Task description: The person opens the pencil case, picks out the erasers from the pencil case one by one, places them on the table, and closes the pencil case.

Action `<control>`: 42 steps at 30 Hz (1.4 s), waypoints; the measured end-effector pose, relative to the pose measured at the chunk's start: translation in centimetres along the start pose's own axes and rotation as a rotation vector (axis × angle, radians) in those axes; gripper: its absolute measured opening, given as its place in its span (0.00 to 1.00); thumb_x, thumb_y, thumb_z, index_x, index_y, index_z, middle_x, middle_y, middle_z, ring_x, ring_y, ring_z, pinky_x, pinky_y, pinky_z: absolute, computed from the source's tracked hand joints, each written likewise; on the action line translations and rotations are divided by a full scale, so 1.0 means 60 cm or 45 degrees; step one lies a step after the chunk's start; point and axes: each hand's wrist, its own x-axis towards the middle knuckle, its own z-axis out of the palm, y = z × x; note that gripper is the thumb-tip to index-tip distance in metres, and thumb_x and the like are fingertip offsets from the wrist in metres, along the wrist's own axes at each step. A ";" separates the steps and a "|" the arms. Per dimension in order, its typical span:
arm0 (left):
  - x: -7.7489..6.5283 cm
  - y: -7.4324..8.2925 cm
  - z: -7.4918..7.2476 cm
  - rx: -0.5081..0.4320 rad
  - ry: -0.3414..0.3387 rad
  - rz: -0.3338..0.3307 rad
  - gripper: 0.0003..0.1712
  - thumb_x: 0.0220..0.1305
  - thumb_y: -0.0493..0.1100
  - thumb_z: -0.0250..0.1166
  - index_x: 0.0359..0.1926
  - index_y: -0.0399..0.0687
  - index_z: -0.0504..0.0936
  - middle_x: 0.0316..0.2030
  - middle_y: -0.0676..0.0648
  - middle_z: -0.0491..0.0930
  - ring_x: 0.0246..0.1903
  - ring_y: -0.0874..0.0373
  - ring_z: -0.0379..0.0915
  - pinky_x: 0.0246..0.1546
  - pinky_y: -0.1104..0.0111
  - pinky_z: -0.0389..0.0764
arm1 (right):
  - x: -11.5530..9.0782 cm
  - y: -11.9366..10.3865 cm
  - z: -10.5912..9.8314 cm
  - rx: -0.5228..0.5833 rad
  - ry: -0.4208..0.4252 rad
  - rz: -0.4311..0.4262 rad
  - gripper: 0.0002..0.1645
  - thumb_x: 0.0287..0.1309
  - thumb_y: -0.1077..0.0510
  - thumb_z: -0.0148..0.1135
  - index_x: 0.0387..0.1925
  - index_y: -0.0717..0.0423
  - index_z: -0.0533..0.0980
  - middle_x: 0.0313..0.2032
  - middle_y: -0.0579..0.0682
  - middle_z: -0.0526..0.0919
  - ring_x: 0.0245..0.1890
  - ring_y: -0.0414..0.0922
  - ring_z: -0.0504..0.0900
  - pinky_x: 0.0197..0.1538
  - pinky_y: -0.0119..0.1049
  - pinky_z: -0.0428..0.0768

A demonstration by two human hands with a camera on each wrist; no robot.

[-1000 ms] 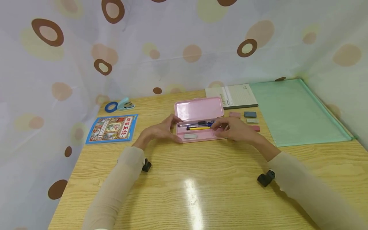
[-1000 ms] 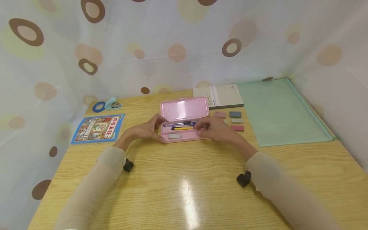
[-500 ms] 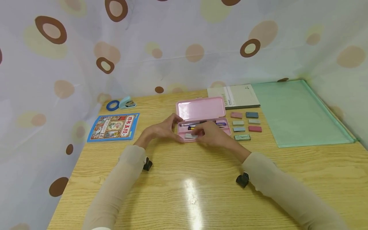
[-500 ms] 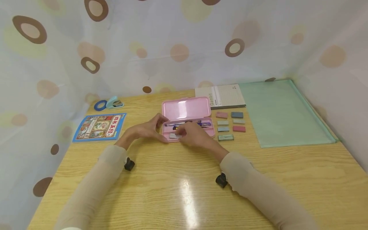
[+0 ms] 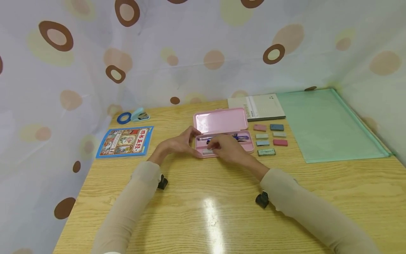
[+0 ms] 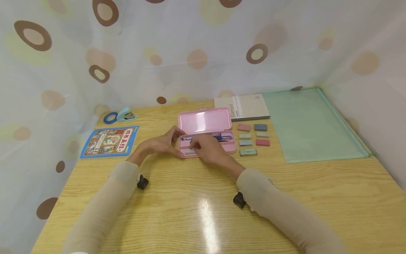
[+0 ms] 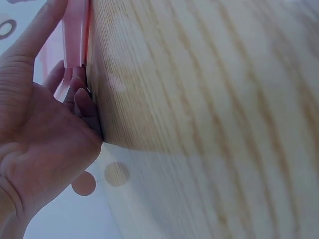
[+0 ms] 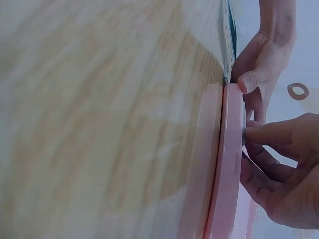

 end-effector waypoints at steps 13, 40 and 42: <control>-0.001 -0.001 0.003 -0.017 0.002 -0.015 0.53 0.51 0.47 0.83 0.70 0.46 0.59 0.64 0.43 0.64 0.62 0.48 0.59 0.70 0.54 0.61 | -0.010 0.018 -0.022 0.146 0.054 0.105 0.13 0.64 0.70 0.61 0.40 0.54 0.89 0.41 0.49 0.89 0.44 0.48 0.83 0.52 0.46 0.80; -0.002 0.003 0.000 0.007 -0.005 -0.026 0.53 0.51 0.48 0.83 0.70 0.47 0.59 0.64 0.44 0.64 0.61 0.48 0.59 0.67 0.56 0.62 | -0.221 0.178 -0.237 0.086 0.136 0.536 0.14 0.74 0.55 0.62 0.53 0.56 0.85 0.52 0.57 0.86 0.44 0.47 0.80 0.46 0.41 0.77; -0.002 0.002 -0.001 0.006 -0.005 -0.029 0.53 0.51 0.48 0.83 0.70 0.47 0.59 0.64 0.44 0.64 0.61 0.48 0.59 0.67 0.56 0.62 | -0.230 0.182 -0.240 0.077 0.121 0.550 0.14 0.74 0.55 0.62 0.53 0.57 0.85 0.49 0.57 0.87 0.43 0.48 0.80 0.42 0.40 0.76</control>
